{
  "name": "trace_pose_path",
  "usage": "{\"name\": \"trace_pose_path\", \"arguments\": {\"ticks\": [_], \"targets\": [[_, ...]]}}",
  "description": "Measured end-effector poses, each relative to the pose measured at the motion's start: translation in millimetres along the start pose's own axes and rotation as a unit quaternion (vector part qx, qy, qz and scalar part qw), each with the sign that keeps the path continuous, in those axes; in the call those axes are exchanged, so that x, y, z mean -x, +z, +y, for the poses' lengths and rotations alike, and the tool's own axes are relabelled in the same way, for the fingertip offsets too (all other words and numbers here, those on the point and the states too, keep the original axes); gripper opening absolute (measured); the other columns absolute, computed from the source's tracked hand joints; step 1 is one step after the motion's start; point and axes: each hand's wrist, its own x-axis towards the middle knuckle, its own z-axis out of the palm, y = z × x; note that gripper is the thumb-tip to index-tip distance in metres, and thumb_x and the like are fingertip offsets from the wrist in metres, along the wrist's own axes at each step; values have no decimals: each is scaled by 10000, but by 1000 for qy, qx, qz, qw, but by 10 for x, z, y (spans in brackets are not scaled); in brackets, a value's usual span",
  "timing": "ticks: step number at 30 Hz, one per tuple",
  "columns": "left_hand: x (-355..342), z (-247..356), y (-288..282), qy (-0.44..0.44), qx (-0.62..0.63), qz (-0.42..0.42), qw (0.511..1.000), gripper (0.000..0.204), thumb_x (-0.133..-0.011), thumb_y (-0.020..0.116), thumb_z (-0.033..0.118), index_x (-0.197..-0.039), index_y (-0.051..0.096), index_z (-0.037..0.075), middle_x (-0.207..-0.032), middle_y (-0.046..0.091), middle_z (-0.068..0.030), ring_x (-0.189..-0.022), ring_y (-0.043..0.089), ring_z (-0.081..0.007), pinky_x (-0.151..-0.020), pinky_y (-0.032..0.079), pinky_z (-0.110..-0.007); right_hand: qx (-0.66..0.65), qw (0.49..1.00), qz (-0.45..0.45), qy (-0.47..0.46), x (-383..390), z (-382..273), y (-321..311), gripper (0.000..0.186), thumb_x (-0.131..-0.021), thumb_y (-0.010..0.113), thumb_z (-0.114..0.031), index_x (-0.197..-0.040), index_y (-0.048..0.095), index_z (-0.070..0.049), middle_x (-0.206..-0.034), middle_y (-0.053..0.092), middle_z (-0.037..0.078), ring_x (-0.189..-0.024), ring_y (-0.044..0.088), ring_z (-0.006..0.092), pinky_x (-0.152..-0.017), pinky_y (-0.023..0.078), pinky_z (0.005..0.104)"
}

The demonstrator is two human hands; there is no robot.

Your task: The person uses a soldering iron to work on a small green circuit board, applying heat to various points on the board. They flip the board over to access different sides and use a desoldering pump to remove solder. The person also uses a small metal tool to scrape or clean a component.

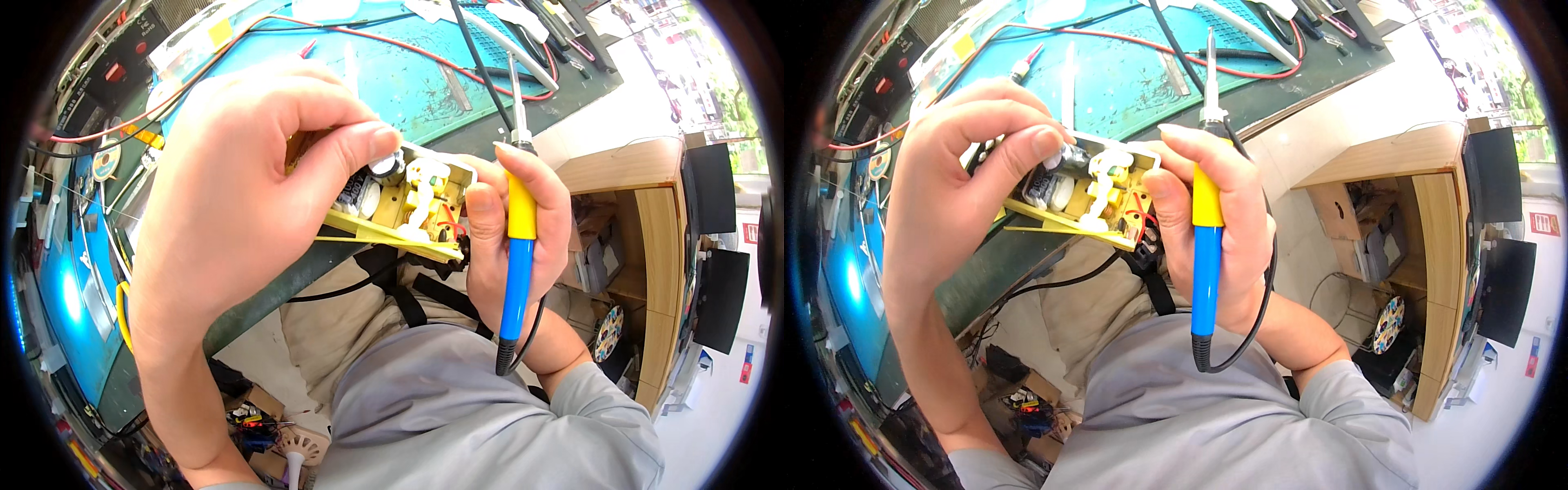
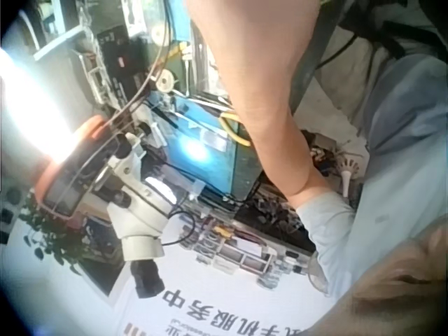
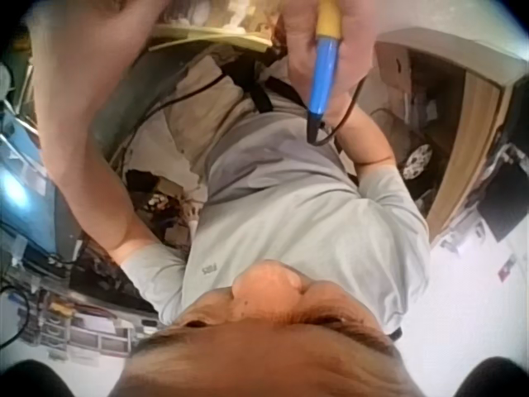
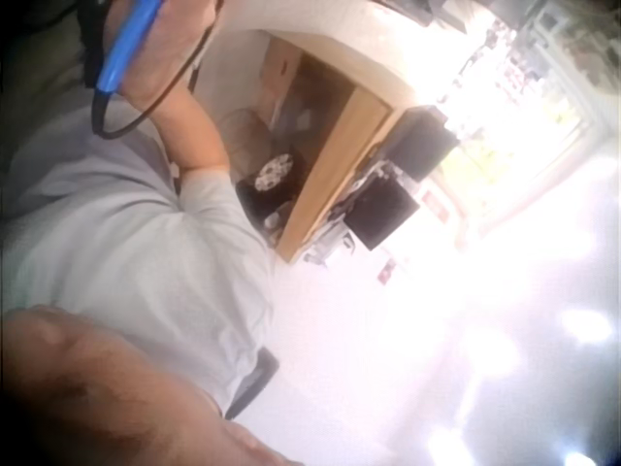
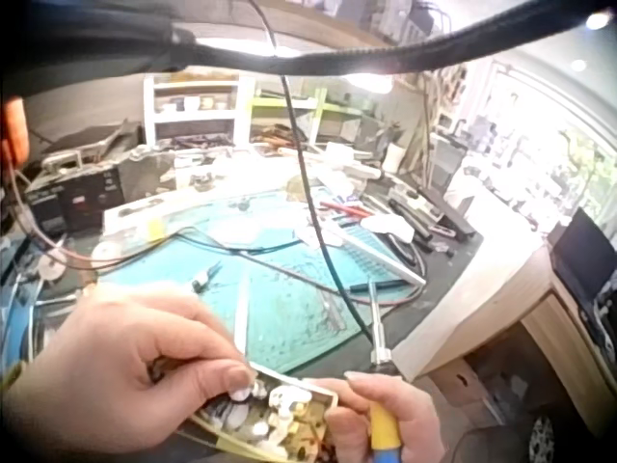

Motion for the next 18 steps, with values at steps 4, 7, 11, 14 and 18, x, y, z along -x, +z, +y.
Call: {"name": "trace_pose_path", "arguments": {"ticks": [4, 7, 11, 14, 18], "targets": [[-7, -11, 27, 13, 17, 10, 1000, 127, -934, 697, 51, -893, 728, -66, -884, 715, -106, -796, 660, -179, -724, 510, -296, 9, 1000, -3, -8, -6, 8, -23, 341, -997, 711, -88, -1304, 598, 8, -1132, 717, 133, -1021, 743, 190, -878, 584, 286], [-3, -32, 51, 14, 30, 13, 999, 126, -931, 698, 49, -891, 728, -66, -879, 715, -104, -787, 656, -176, -717, 508, -296, -12, 1000, -4, 3, 20, 37, -10, 342, -997, 709, -84, -1304, 593, 10, -1137, 718, 145, -1021, 748, 201, -871, 592, 291], [-3, -1, 30, 4, 29, 10, 1000, 126, -929, 700, 49, -889, 725, -67, -871, 713, -100, -778, 652, -171, -710, 507, -295, -32, 999, -4, -5, -4, 23, 7, 337, -997, 708, -88, -1295, 588, 15, -1128, 720, 149, -1024, 750, 213, -864, 601, 303], [-15, 12, 23, -4, 31, 7, 999, 126, -928, 701, 49, -887, 720, -68, -867, 712, -99, -776, 652, -171, -705, 506, -296, -32, 999, -8, -5, 4, 32, -8, 334, -998, 709, -91, -1288, 585, 17, -1129, 720, 152, -1021, 750, 217, -863, 603, 308], [-13, -3, 24, -1, 33, 11, 999, 126, -926, 704, 50, -883, 715, -68, -861, 712, -101, -774, 650, -176, -702, 507, -301, -17, 1000, -13, -1, 4, 16, -17, 335, -998, 710, -95, -1289, 585, 18, -1120, 725, 155, -1007, 754, 220, -852, 602, 309]]}}
